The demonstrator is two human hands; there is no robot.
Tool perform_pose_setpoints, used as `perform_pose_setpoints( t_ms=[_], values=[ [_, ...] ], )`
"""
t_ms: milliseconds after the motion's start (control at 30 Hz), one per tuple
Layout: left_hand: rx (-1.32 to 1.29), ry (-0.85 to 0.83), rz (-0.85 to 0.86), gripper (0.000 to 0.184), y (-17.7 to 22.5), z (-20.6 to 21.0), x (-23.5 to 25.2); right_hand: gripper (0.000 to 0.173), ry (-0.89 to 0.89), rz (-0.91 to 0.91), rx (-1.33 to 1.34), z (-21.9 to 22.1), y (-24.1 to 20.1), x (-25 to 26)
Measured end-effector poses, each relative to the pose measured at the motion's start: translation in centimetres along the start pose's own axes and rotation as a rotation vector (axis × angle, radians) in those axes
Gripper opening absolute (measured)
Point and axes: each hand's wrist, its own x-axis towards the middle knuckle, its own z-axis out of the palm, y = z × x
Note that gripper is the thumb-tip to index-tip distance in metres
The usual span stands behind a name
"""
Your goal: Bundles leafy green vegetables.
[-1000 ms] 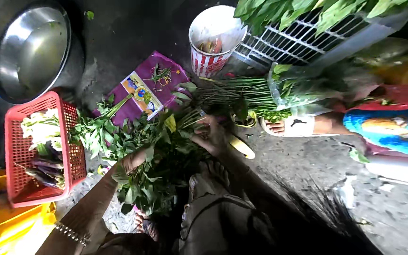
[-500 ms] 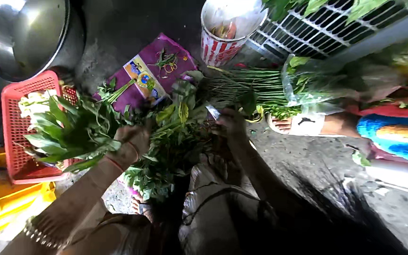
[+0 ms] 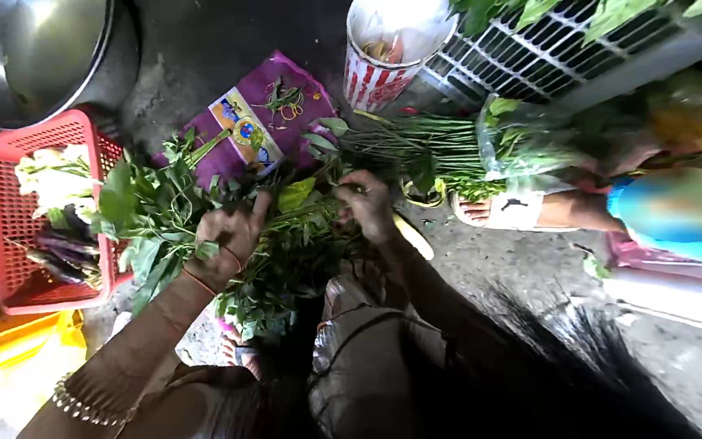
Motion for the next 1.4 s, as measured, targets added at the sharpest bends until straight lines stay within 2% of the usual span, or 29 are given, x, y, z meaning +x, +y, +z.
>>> perform_pose_setpoints(
  t_ms=[100, 200, 267, 367, 467, 567, 700, 800, 933, 1000, 1067, 1100, 1167, 1267, 1400],
  values=[
    [0.009, -0.093, -0.049, 0.056, -0.9, 0.1, -0.2, 0.036, 0.11, -0.071, -0.386, -2.9, 1.2, 1.4],
    [0.005, -0.221, -0.068, 0.048, -0.1, 0.7, -0.2, 0.045, 0.173, -0.388, -0.64, -3.2, 0.6, -0.4],
    [0.021, -0.115, 0.017, 0.045, 0.1, 1.5, -0.2, 0.046, 0.157, -0.517, -0.629, -1.1, -0.9, -1.9],
    [0.033, -0.002, 0.071, 0.05, 0.9, 1.1, 0.3, 0.052, -0.049, -0.467, -0.372, 2.1, -1.6, -2.6],
    [0.029, 0.031, 0.063, 0.054, 1.0, -0.2, 1.3, 0.034, -0.11, -0.5, -0.165, 1.6, -2.1, -1.9],
    [0.009, 0.077, 0.025, 0.055, 1.0, -1.3, 2.2, 0.018, -0.057, -0.562, -0.109, -1.1, -4.3, -1.9],
    [-0.049, 0.159, 0.041, 0.049, 2.0, -2.2, 3.3, 0.013, 0.066, -0.643, -0.162, -2.9, -6.3, -2.2],
    [-0.08, 0.092, 0.002, 0.047, 2.6, -3.3, 3.9, 0.012, 0.136, -0.678, -0.225, -3.7, -8.2, -3.8],
    [-0.162, -0.025, -0.097, 0.059, 3.1, -4.0, 4.8, 0.01, 0.187, -0.887, -0.357, -3.5, -10.6, -5.1],
    [-0.213, -0.052, -0.101, 0.062, 3.6, -5.0, 4.8, 0.01, 0.034, -0.798, -0.162, -2.3, -11.6, -5.9],
    [-0.243, 0.067, -0.055, 0.059, 3.6, -4.6, 4.5, 0.014, -0.191, -0.582, 0.203, -1.4, -12.5, -6.7],
    [-0.223, 0.113, -0.052, 0.056, 3.5, -4.7, 4.4, 0.017, -0.239, -0.521, 0.335, -1.3, -12.8, -6.6],
    [-0.185, 0.169, -0.056, 0.056, 3.2, -5.3, 3.9, 0.021, -0.206, -0.452, 0.452, -1.7, -13.0, -6.6],
    [-0.136, 0.141, -0.066, 0.059, 2.1, -6.0, 3.2, 0.021, -0.069, -0.393, 0.529, -3.5, -12.7, -6.9],
    [-0.115, 0.099, -0.071, 0.057, 0.4, -4.9, 2.5, 0.022, 0.161, -0.342, 0.653, -7.6, -12.0, -6.6]
  ],
)
